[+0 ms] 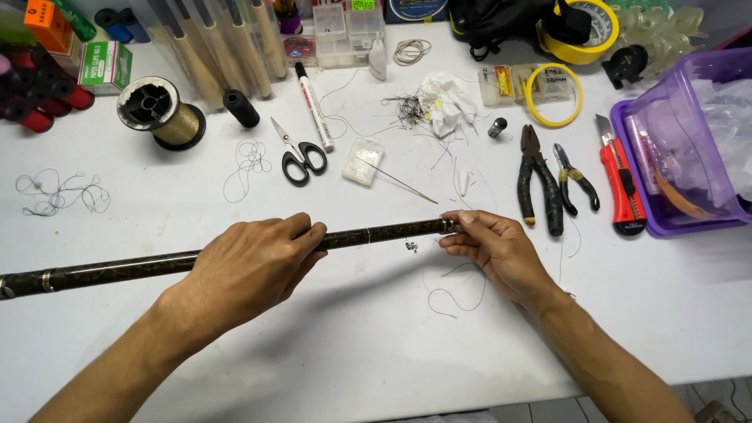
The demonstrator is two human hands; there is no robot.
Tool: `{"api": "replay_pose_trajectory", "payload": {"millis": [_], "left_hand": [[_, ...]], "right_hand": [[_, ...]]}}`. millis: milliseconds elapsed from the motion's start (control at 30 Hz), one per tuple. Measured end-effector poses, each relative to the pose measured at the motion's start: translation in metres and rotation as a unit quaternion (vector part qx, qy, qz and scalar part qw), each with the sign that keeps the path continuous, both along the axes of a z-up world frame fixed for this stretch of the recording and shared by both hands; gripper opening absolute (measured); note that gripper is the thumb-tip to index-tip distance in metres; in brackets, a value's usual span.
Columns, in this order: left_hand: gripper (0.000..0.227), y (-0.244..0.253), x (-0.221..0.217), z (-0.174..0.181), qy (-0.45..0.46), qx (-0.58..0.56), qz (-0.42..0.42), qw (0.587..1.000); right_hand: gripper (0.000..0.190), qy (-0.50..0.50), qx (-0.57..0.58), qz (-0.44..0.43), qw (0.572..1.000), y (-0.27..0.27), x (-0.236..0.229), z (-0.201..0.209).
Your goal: The person works on a black fishing rod, using a thin metal tool to adjust the tip and then using tweezers to insert small metal components into the rod's opening. The person handles the rod and tools on a white workbench cluttered with various items.
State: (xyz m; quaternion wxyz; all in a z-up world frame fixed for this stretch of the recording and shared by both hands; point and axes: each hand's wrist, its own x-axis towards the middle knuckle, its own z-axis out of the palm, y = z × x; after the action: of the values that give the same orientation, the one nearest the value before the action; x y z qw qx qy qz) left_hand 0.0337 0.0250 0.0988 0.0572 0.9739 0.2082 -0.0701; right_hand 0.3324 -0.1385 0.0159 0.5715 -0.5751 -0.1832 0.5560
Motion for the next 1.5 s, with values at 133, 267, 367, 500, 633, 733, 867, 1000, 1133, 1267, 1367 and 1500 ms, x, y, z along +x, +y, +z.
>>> {"api": "replay_pose_trajectory", "payload": {"millis": [133, 267, 367, 500, 633, 733, 867, 1000, 1133, 1267, 1367, 1500], "left_hand": [[0.027, 0.0, -0.003, 0.001, -0.009, -0.004, 0.001, 1.0], [0.025, 0.002, -0.006, 0.0, -0.027, -0.026, -0.004, 0.999], [0.026, 0.001, -0.005, 0.005, -0.023, -0.027, -0.002, 0.999], [0.025, -0.001, -0.006, 0.008, -0.01, -0.012, 0.007, 1.0], [0.025, 0.0, -0.007, 0.007, -0.032, -0.024, 0.005, 0.999], [0.024, 0.0, -0.007, 0.008, -0.03, -0.042, 0.016, 0.999], [0.023, 0.0, -0.007, 0.01, -0.032, -0.041, 0.012, 0.999], [0.025, -0.002, -0.006, 0.02, 0.006, -0.044, 0.028, 0.999], [0.027, -0.007, -0.005, 0.032, 0.036, -0.034, 0.039, 0.998], [0.024, -0.016, -0.012, 0.05, 0.019, -0.021, 0.032, 0.999], [0.025, -0.023, -0.019, 0.066, -0.001, -0.015, 0.018, 1.0], [0.038, -0.027, -0.032, 0.08, -0.048, 0.023, -0.039, 0.998]], "right_hand": [[0.033, -0.012, 0.004, -0.001, 1.0, -0.001, 0.003, -0.006], [0.032, -0.017, -0.005, -0.011, 1.0, 0.0, 0.005, 0.001], [0.031, -0.021, -0.002, -0.001, 1.0, -0.001, 0.006, 0.001], [0.03, -0.013, -0.009, -0.004, 1.0, -0.002, 0.009, 0.001], [0.03, -0.014, -0.008, -0.009, 1.0, -0.004, 0.014, 0.003], [0.031, -0.008, 0.005, -0.007, 1.0, -0.005, 0.018, 0.001], [0.03, -0.006, 0.013, 0.003, 1.0, -0.005, 0.02, -0.001], [0.029, 0.013, 0.01, 0.008, 1.0, -0.006, 0.024, -0.01], [0.028, 0.021, 0.011, 0.013, 1.0, -0.008, 0.029, -0.011], [0.026, 0.012, 0.045, 0.028, 0.999, -0.018, 0.032, 0.01], [0.024, -0.031, 0.073, 0.014, 0.997, -0.03, 0.035, 0.028], [0.023, -0.079, 0.102, -0.003, 0.992, -0.045, 0.034, 0.053]]}}
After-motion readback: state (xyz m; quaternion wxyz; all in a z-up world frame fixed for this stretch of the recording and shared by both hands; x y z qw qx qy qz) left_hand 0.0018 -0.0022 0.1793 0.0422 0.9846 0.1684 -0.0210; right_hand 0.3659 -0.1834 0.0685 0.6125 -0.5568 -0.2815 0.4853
